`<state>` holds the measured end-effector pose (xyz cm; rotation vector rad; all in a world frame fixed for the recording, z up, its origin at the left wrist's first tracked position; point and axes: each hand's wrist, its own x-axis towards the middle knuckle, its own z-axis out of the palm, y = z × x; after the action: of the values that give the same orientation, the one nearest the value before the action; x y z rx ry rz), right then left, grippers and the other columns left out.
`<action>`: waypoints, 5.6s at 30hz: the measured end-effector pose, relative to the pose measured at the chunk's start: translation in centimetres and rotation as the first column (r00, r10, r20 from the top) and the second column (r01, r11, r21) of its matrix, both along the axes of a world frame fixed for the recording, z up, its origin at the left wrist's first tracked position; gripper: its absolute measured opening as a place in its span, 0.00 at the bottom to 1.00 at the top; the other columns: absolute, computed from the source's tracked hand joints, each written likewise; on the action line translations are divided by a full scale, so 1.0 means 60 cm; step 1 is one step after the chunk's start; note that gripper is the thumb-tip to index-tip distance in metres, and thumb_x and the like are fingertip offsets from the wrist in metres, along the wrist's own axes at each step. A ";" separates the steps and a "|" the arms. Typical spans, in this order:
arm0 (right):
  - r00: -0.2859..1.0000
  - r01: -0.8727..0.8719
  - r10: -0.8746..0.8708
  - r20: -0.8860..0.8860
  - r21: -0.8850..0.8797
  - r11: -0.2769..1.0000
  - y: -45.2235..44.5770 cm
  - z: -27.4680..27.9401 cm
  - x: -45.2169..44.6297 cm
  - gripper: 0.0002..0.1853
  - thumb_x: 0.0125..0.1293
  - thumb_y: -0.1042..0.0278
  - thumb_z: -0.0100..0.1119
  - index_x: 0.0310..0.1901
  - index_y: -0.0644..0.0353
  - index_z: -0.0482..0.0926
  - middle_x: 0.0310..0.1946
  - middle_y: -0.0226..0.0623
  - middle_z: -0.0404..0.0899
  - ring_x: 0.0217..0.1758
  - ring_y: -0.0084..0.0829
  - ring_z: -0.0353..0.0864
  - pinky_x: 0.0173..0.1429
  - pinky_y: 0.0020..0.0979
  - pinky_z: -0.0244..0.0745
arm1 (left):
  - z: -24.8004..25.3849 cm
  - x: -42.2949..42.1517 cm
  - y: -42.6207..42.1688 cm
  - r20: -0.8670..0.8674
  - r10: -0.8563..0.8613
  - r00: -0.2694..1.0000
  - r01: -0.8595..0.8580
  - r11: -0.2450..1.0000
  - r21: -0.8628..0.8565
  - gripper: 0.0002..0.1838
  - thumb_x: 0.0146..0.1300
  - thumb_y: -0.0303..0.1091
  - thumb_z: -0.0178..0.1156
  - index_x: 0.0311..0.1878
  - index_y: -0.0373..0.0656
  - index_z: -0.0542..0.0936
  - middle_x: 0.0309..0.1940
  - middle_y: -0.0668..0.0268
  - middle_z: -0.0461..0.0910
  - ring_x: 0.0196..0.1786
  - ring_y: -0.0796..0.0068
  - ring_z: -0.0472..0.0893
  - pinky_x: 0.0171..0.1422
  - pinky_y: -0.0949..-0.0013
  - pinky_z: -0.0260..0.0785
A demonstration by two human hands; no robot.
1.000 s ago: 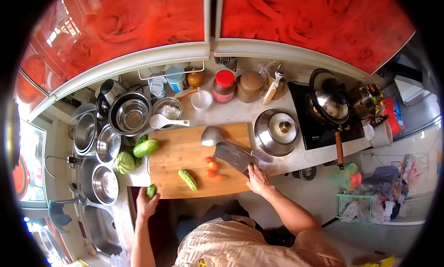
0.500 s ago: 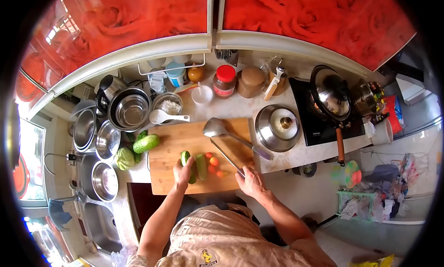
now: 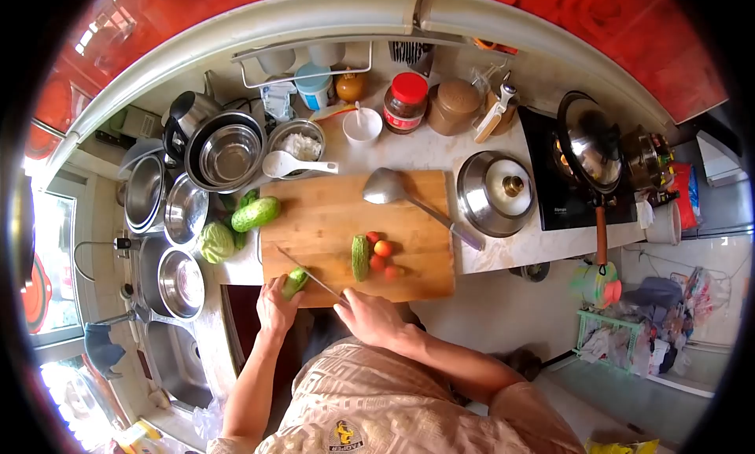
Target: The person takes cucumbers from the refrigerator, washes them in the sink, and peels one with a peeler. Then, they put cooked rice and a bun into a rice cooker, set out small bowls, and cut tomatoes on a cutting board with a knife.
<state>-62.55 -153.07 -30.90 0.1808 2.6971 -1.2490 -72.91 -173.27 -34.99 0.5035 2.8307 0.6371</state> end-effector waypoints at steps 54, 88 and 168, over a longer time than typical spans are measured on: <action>0.932 0.222 -0.148 -0.330 0.200 0.954 0.068 0.016 0.042 0.17 0.53 0.62 0.67 0.42 0.58 0.75 0.27 0.39 0.80 0.28 0.41 0.81 0.32 0.37 0.77 | -0.051 -0.096 0.058 -0.241 0.227 0.944 -0.139 0.933 0.333 0.21 0.52 0.34 0.69 0.48 0.38 0.79 0.43 0.54 0.80 0.45 0.55 0.78 0.53 0.58 0.68; 0.878 -0.370 0.475 -0.063 0.539 0.756 0.104 0.042 0.002 0.14 0.53 0.57 0.66 0.34 0.57 0.75 0.30 0.39 0.74 0.37 0.41 0.78 0.40 0.41 0.73 | -0.017 -0.036 0.022 -0.013 -0.145 0.989 0.137 0.899 0.416 0.11 0.54 0.30 0.65 0.40 0.36 0.82 0.35 0.58 0.81 0.34 0.63 0.80 0.39 0.66 0.74; 0.347 0.931 -0.486 0.802 -0.233 0.281 0.440 -0.292 0.441 0.14 0.67 0.60 0.48 0.41 0.63 0.76 0.33 0.41 0.81 0.34 0.32 0.82 0.40 0.32 0.77 | 0.309 0.027 0.033 0.404 0.138 0.904 -0.378 0.697 0.609 0.15 0.66 0.34 0.56 0.48 0.31 0.77 0.39 0.58 0.82 0.42 0.71 0.81 0.45 0.71 0.74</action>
<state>-36.09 -126.68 -48.41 1.6509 1.3188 -1.8650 -71.29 -171.29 -16.47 0.0507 2.2825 1.6716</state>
